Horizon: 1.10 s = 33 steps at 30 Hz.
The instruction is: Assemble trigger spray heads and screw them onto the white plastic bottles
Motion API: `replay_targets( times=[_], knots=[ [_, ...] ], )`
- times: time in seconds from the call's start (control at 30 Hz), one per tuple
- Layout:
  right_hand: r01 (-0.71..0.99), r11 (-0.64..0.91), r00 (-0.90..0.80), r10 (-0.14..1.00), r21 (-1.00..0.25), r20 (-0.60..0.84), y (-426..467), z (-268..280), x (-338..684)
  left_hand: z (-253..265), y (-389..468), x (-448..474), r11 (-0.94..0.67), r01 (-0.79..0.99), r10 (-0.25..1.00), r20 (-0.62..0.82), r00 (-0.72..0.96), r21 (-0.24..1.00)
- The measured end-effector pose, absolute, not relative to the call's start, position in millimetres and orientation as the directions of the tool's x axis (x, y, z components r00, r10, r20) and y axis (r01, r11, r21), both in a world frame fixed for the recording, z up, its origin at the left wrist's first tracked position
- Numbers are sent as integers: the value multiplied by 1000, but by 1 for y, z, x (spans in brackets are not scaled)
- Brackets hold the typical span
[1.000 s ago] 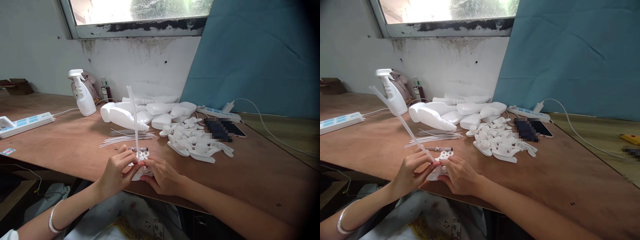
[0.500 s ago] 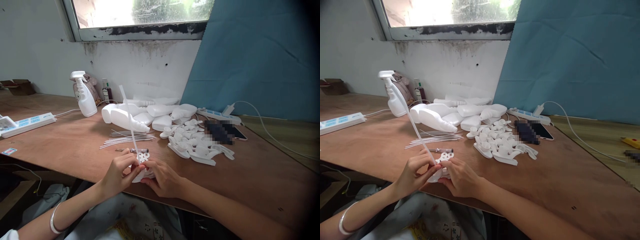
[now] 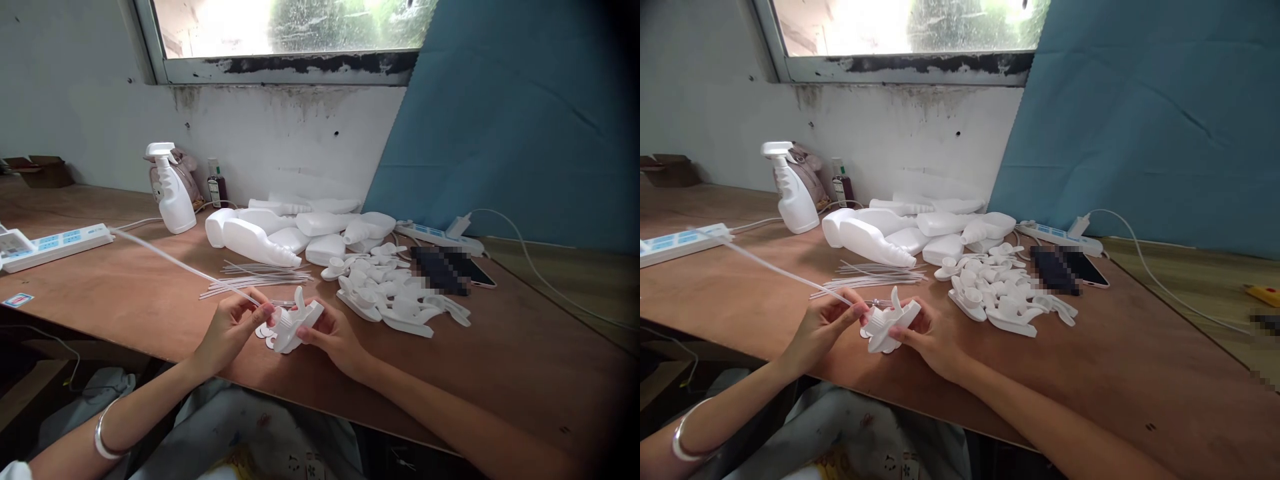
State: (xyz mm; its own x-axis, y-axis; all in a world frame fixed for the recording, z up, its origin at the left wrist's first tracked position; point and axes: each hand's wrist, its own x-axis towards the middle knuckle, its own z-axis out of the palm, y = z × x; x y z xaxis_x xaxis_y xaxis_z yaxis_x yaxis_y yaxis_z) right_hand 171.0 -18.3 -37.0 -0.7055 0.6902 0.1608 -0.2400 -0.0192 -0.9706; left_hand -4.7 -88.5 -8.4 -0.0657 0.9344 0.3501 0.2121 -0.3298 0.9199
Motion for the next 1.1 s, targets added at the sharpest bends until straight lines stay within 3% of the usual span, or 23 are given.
replay_targets(
  times=[0.13, 0.23, 0.3, 0.37, 0.4, 0.57, 0.7, 0.83, 0.93, 1.0, 1.1],
  knots=[
    [-229, -36, -626, 771, -973, 119, -14, -35, 171, 2, -73, -19, -258, 323, 966, 251, 64, 910],
    [-250, -28, -579, 806, -968, 126, -11, -37, 171, 13, -51, -45, -287, 499, 957, 231, 173, 818],
    [-265, -32, -562, 817, -964, 127, -9, -39, 171, 20, -33, -66, -339, 641, 941, 263, 214, 688],
    [-267, -29, -553, 824, -963, 128, -8, -41, 171, 27, -15, -86, -354, 832, 917, 333, 219, 426],
    [-263, -29, -549, 826, -964, 125, -8, -41, 172, 31, -6, -95, -327, 869, 910, 371, 184, 371],
    [-257, 40, -466, 870, -966, 160, -8, -39, 175, 40, 34, -126, -227, 953, 901, 415, 127, 201],
    [-242, 278, -198, 924, -930, 328, -2, -39, 179, 38, 53, -135, -206, 970, 908, 395, 141, 128],
    [-167, 358, -33, 929, -919, 368, 1, -37, 181, 38, 50, -138, -190, 979, 902, 408, 144, 74],
    [-135, 361, -64, 926, -923, 372, -1, -33, 181, 43, 35, -136, -270, 957, 885, 419, 203, 106],
    [-146, 372, -90, 918, -917, 387, -3, -31, 181, 48, 22, -135, -328, 918, 853, 488, 186, 223],
    [-193, 398, -64, 907, -897, 416, 0, -28, 182, 55, 4, -140, -290, 818, 803, 592, -75, 497]
  ],
)
